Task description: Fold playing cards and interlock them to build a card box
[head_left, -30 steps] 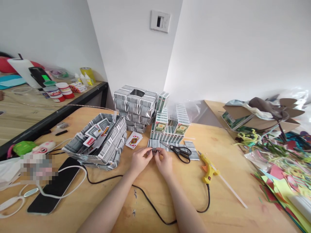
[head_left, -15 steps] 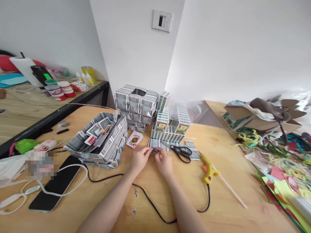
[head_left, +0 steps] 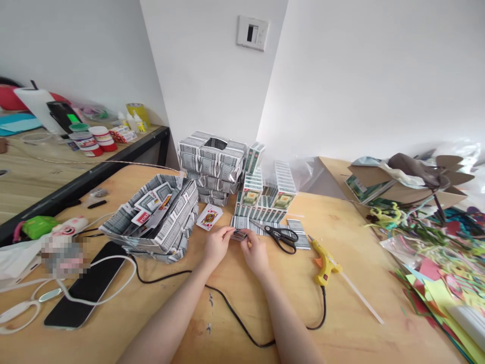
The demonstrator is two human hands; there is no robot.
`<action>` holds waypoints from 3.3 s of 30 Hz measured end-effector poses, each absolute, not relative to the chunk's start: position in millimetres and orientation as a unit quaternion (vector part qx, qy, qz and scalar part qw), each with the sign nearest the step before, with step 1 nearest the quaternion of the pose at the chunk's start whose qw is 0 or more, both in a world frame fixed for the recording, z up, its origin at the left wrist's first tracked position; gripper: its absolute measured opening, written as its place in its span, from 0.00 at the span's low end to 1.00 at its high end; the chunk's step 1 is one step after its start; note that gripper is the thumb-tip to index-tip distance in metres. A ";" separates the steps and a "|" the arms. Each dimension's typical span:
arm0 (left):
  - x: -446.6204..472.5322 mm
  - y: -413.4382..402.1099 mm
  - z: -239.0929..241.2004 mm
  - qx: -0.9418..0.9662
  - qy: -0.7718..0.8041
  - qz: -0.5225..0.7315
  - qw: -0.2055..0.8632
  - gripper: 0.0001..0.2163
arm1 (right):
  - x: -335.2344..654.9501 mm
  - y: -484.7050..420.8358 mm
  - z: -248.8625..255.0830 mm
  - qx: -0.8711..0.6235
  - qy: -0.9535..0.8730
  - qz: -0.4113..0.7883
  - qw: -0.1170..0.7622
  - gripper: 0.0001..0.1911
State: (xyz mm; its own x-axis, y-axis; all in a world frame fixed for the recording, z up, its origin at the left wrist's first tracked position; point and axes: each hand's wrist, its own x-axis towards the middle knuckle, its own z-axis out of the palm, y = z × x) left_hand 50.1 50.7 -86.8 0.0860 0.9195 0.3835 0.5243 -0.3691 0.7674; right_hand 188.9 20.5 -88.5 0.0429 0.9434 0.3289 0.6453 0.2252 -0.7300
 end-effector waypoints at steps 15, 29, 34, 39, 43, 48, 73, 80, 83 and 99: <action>49.7 48.1 -90.3 0.734 0.476 0.451 0.178 0.07 | 187.7 20.5 -91.9 -0.585 -0.631 0.194 0.471 0.08; 51.7 46.3 -92.4 0.755 0.469 0.415 0.192 0.19 | 188.9 22.2 -95.1 -0.621 -0.596 0.192 0.471 0.07; 52.8 46.2 -88.0 0.744 0.471 0.426 0.208 0.09 | 189.7 21.9 -94.2 -0.619 -0.594 0.188 0.478 0.08; 53.7 43.3 -84.9 0.727 0.495 0.431 0.200 0.06 | 188.8 21.1 -95.8 -0.608 -0.600 0.209 0.477 0.07; 53.9 42.4 -86.0 0.741 0.493 0.417 0.186 0.07 | 188.3 22.6 -96.3 -0.607 -0.585 0.224 0.490 0.06; 54.6 43.2 -88.4 0.754 0.486 0.403 0.179 0.11 | 190.6 23.4 -91.9 -0.616 -0.602 0.171 0.478 0.07; 55.4 54.6 -90.3 0.592 0.514 0.491 0.381 0.07 | 187.8 31.4 -98.0 -0.499 -0.429 0.475 0.585 0.12; 58.8 49.3 -89.5 0.662 0.496 0.455 0.328 0.11 | 189.9 29.8 -85.5 -0.471 -0.449 0.448 0.613 0.22; 60.2 47.1 -87.0 0.706 0.470 0.434 0.305 0.10 | 193.8 31.6 -90.3 -0.503 -0.462 0.423 0.595 0.13; 56.7 46.5 -88.8 0.661 0.505 0.467 0.300 0.05 | 191.8 25.9 -92.0 -0.594 -0.564 0.312 0.482 0.14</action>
